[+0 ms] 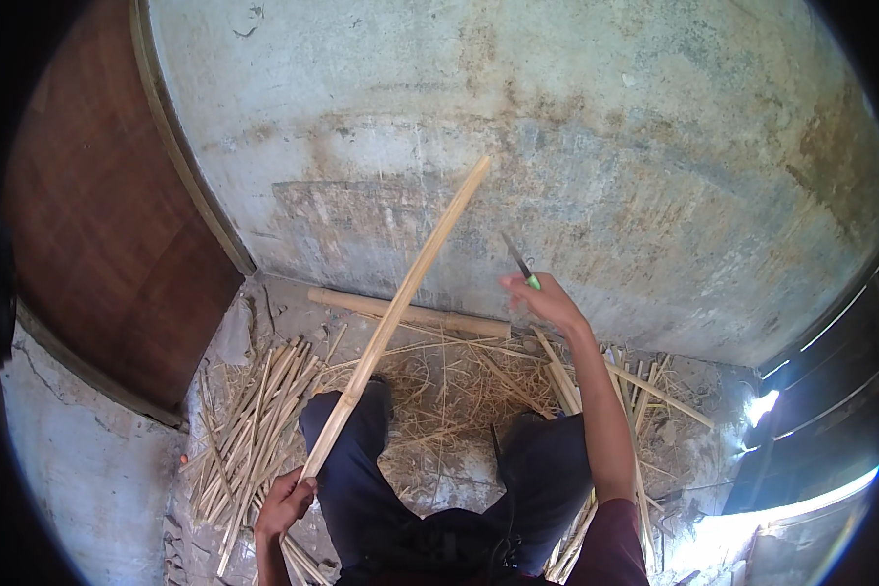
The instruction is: The person uses a knife to shave layers off a strip of wood while sitting on a floor covered in wood scraps.
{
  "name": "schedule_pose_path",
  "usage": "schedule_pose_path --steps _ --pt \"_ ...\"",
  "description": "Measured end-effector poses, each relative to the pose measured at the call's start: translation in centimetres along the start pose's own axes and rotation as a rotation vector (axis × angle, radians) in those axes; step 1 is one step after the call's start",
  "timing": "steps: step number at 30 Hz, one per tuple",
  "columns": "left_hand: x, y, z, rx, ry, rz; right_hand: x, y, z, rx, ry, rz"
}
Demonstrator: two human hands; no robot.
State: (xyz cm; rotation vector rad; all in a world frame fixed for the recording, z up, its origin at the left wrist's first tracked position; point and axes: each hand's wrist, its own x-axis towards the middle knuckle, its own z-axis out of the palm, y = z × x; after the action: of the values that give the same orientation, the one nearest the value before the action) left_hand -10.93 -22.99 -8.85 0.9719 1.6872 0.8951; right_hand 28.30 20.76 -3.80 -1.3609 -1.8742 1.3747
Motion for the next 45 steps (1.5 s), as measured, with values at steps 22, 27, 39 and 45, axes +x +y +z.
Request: schedule_pose_path --steps 22,27,39,45 --pt "1.8 9.0 2.6 0.314 0.239 0.526 -3.1 -5.2 5.4 0.56 0.302 -0.323" --pt "4.4 15.4 5.8 0.318 0.345 0.736 -3.4 -5.4 6.2 0.553 0.291 -0.326" --pt "15.2 17.0 12.4 -0.042 -0.427 0.329 -4.2 -5.5 5.6 0.464 0.2 -0.32" --pt "15.8 15.4 12.8 0.055 -0.205 0.536 -2.9 -2.3 5.2 0.0 0.372 -0.625"
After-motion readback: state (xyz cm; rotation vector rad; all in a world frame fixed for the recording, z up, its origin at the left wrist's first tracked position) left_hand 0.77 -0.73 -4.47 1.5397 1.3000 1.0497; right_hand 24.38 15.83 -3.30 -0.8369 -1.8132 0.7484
